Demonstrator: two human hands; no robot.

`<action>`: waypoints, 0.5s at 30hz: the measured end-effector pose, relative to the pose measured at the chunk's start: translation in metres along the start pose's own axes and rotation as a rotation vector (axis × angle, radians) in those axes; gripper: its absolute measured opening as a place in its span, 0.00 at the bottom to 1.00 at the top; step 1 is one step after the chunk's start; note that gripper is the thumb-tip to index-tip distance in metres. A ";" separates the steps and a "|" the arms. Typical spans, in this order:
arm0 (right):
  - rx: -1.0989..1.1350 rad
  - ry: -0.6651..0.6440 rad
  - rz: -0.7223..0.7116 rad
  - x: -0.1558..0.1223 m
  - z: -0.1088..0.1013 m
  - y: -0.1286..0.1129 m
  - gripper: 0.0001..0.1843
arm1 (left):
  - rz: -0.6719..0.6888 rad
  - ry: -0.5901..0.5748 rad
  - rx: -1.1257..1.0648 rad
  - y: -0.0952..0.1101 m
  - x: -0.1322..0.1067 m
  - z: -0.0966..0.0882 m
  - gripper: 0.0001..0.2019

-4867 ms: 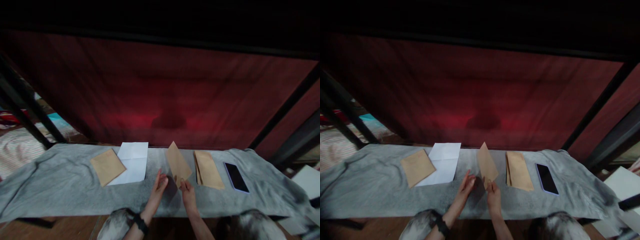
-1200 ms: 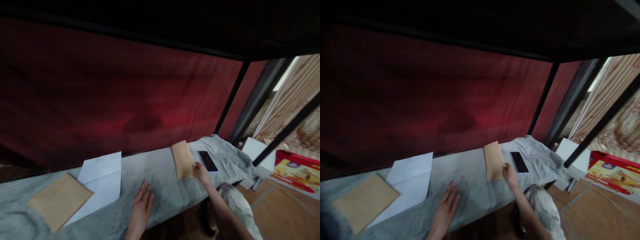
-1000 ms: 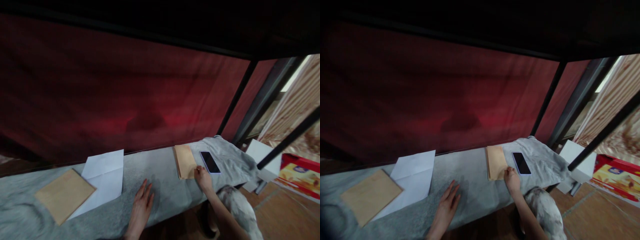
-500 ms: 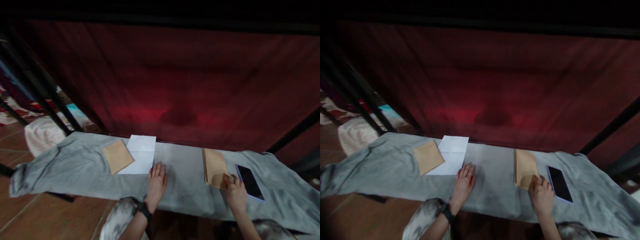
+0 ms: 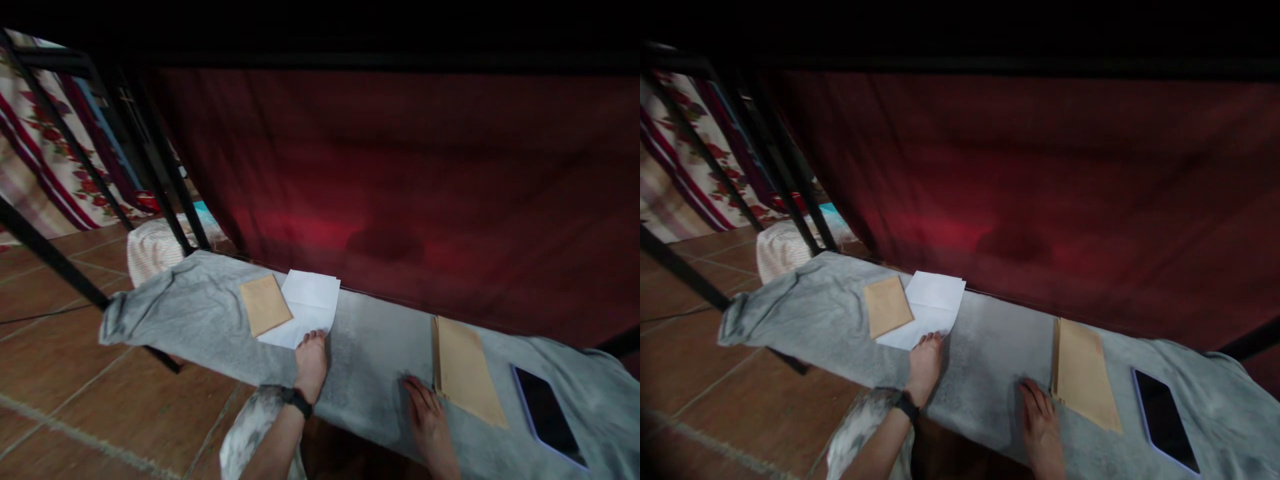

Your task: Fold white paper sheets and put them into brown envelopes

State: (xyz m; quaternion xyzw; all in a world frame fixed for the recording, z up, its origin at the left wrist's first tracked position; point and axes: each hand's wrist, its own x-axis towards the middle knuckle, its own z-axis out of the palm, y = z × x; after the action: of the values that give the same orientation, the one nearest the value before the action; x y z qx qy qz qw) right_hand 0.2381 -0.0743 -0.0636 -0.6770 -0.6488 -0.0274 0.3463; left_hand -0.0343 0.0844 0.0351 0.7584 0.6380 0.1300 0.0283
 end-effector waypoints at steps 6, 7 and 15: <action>0.128 0.017 0.100 0.005 -0.003 -0.001 0.20 | 0.161 -0.054 -0.079 0.017 -0.008 -0.005 0.11; 0.166 0.021 0.136 0.007 -0.002 -0.004 0.20 | 0.230 -0.081 -0.105 0.023 -0.012 -0.003 0.11; 0.518 -0.151 0.570 0.036 0.012 -0.043 0.26 | 0.625 -0.210 -0.210 0.072 -0.070 0.026 0.13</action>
State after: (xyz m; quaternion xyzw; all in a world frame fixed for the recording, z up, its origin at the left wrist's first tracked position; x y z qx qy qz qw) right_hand 0.1998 -0.0405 -0.0363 -0.7203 -0.4439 0.2844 0.4507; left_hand 0.0299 0.0059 0.0132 0.9193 0.3518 0.1185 0.1308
